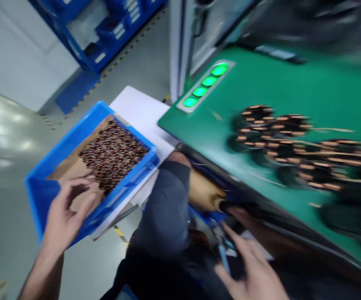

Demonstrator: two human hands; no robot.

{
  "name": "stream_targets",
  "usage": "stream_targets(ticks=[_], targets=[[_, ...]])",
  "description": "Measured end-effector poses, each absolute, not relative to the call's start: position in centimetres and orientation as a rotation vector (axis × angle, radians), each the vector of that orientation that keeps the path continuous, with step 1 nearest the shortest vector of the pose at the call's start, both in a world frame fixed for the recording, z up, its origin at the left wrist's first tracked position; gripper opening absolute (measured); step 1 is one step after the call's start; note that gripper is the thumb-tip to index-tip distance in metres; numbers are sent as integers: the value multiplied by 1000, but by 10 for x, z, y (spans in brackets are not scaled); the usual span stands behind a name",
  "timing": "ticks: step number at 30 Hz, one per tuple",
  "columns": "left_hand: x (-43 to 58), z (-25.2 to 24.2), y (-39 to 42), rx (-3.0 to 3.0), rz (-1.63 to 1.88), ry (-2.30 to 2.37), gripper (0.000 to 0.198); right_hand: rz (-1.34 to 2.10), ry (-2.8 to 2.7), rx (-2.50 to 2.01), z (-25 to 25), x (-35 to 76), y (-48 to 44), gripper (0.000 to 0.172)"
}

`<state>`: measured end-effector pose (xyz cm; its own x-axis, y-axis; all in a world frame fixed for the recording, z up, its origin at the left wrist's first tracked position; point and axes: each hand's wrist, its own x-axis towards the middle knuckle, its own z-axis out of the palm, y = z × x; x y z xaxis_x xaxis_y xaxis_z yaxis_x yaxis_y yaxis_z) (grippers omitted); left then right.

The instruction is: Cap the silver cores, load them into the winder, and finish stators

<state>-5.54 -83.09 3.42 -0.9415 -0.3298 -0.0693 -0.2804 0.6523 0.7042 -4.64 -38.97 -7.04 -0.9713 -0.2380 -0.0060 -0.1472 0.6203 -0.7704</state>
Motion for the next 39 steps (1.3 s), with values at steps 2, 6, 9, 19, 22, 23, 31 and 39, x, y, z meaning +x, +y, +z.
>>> stream_targets(ticks=[2,6,9,19,22,23,31,39], targets=[[-89,39,-783,216,-1261,-2491,27,-1144,2820,-355,-63,-40,-385,49],[-171,48,-680,-463,-1246,-2422,36,-1080,2763,-208,-45,-27,-385,39],[-230,42,-635,-731,-1013,-2462,30,-1077,2764,-31,-39,-10,-377,39],[-259,40,-633,-868,-1061,-2394,9,-1255,2716,296,-41,21,-370,39],[-204,60,-626,-880,-1370,-2421,11,-1408,2733,271,-23,18,-377,47],[-187,63,-623,-914,-1435,-2434,14,-1484,2729,221,-16,16,-379,49],[-126,35,-608,-928,-1624,-2494,29,-1814,2591,41,20,-5,-393,69],[-121,35,-607,-931,-1632,-2517,23,-1880,2530,50,17,0,-393,78]])
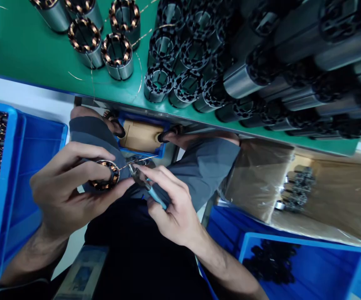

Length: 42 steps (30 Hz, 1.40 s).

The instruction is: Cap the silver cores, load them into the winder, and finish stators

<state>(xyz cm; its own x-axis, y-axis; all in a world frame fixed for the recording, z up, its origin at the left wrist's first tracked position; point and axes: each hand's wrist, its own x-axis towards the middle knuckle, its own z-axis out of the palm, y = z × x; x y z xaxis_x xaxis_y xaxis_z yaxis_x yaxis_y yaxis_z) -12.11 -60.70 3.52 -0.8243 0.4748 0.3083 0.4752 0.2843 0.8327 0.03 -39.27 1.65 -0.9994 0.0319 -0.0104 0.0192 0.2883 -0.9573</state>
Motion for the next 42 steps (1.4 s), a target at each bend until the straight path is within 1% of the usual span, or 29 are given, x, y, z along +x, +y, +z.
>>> stream_targets(ticks=[6,12,15,17,19,21,23,24,26,29,33,39,42], targets=[[-120,36,-607,-886,-1636,-2518,26,1840,-2546,-68,16,3,-391,72],[-120,35,-606,-940,-1695,-2494,26,1841,-2511,-40,17,1,-394,76],[-119,33,-605,-939,-1731,-2462,28,1858,-2463,-46,15,1,-397,70],[-119,30,-605,-905,-1775,-2433,33,1882,-2422,-81,11,2,-397,65],[-119,26,-606,-818,-1987,-2418,38,1857,-2413,-152,7,2,-396,61],[-119,22,-605,-629,-2390,-2393,37,1755,-2457,-220,4,1,-392,61],[-120,18,-603,-352,-2789,-2284,33,1615,-2527,-208,3,-2,-390,67],[-120,17,-601,-205,-2932,-2219,31,1542,-2554,-170,3,-3,-389,72],[-119,15,-596,14,-3109,-2101,34,1397,-2585,-71,4,-5,-389,79],[-118,12,-588,132,-3243,-1977,36,1223,-2605,19,5,-7,-394,78],[-116,12,-581,180,-3298,-1923,36,1148,-2599,33,6,-10,-399,81],[-115,10,-580,170,-3348,-1867,33,1258,-2575,6,3,-7,-395,95],[-114,4,-575,152,-3329,-1882,33,1347,-2589,-28,1,-5,-391,93]])
